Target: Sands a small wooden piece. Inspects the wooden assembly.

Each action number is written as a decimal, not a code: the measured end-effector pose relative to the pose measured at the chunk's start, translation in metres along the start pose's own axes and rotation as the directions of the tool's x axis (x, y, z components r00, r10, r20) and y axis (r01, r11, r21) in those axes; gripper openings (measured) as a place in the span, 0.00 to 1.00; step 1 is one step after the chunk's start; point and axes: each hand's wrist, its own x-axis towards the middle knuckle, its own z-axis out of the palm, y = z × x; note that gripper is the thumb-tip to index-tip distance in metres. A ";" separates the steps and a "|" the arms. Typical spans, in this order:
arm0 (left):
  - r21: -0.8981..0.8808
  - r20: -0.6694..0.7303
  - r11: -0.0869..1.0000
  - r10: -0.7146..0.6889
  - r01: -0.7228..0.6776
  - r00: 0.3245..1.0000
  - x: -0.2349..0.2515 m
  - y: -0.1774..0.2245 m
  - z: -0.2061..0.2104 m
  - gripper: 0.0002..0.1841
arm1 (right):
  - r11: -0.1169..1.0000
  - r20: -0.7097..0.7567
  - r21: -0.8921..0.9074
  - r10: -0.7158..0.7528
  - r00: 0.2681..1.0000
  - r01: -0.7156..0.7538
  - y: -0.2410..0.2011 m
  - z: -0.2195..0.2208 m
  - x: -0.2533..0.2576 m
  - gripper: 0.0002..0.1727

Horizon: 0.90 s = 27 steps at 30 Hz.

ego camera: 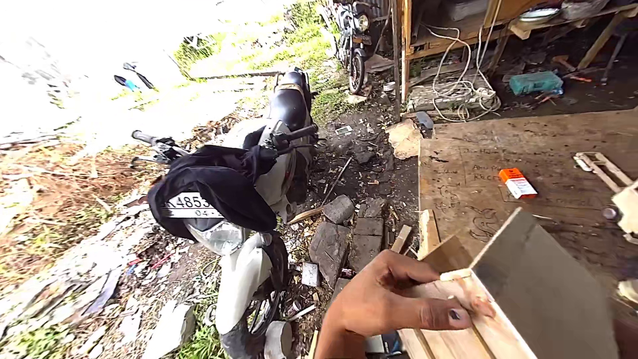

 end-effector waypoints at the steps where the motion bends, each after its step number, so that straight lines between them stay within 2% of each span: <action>1: 0.029 0.003 0.999 -0.015 0.015 1.000 0.001 0.003 0.001 0.10 | 1.000 -0.009 -0.020 -0.008 1.000 0.008 -0.008 0.008 0.000 0.10; 3: 0.071 0.010 0.997 -0.032 0.031 0.999 0.002 0.006 0.003 0.09 | 1.000 -0.037 0.013 -0.026 0.999 0.026 -0.019 0.021 0.000 0.16; 4: 0.085 0.011 0.996 -0.032 0.031 0.999 0.002 0.006 0.003 0.09 | 0.999 -0.069 0.028 0.019 0.997 -0.017 -0.037 0.031 -0.002 0.16; 7: 0.108 0.004 0.994 -0.026 0.025 1.000 0.000 0.009 0.005 0.08 | 0.955 -0.228 0.065 0.297 0.927 -0.290 -0.144 0.081 -0.012 0.15; 8: 0.115 0.001 0.993 -0.025 0.025 1.000 0.001 0.010 0.005 0.08 | 0.955 -0.249 0.088 0.297 0.922 -0.283 -0.147 0.085 -0.011 0.16; 9: 0.123 0.001 0.992 -0.026 0.025 1.000 0.001 0.012 0.005 0.08 | 0.967 -0.243 0.117 0.250 0.937 -0.228 -0.127 0.079 -0.008 0.16; 12: 0.159 0.005 0.987 -0.018 0.017 1.000 0.002 0.018 0.007 0.09 | 0.981 -0.154 0.175 0.113 0.982 -0.085 -0.029 0.041 0.013 0.14; 13: 0.177 0.006 0.984 -0.011 0.010 1.000 0.002 0.021 0.008 0.09 | 0.981 -0.134 0.180 0.096 0.986 -0.071 -0.016 0.036 0.018 0.14; 17: 0.307 0.020 0.951 0.021 -0.026 1.000 0.003 0.034 0.018 0.13 | 0.986 -0.061 0.160 0.053 0.997 -0.043 -0.022 0.039 0.018 0.10; 20: 0.436 0.033 0.898 0.046 -0.056 0.998 0.005 0.041 0.028 0.14 | 0.978 -0.135 0.052 0.206 0.969 -0.201 -0.079 0.069 0.017 0.09; 21: 0.484 0.035 0.872 0.055 -0.065 0.998 0.006 0.042 0.032 0.14 | 0.977 -0.137 0.026 0.213 0.968 -0.211 -0.086 0.074 0.021 0.09; 22: 0.529 0.037 0.845 0.065 -0.074 0.997 0.008 0.043 0.036 0.15 | 0.987 -0.116 0.010 0.162 0.980 -0.162 -0.079 0.074 0.026 0.09; 23: 0.568 0.034 0.819 0.071 -0.077 0.997 0.010 0.044 0.039 0.14 | 0.998 -0.118 0.015 0.055 0.991 -0.054 -0.053 0.070 0.036 0.09; 25: 0.624 0.007 0.781 0.046 -0.040 0.999 0.013 0.048 0.046 0.14 | 0.996 -0.093 0.074 -0.047 0.995 0.054 -0.009 0.062 0.053 0.12; 26: 0.644 -0.012 0.765 0.025 -0.011 1.000 0.014 0.050 0.049 0.14 | 0.996 -0.050 0.080 -0.020 0.999 0.024 -0.009 0.062 0.052 0.14; 27: 0.663 -0.025 0.748 0.009 0.010 1.000 0.016 0.050 0.052 0.14 | 1.000 0.099 0.019 0.013 0.995 -0.015 -0.011 0.052 0.044 0.21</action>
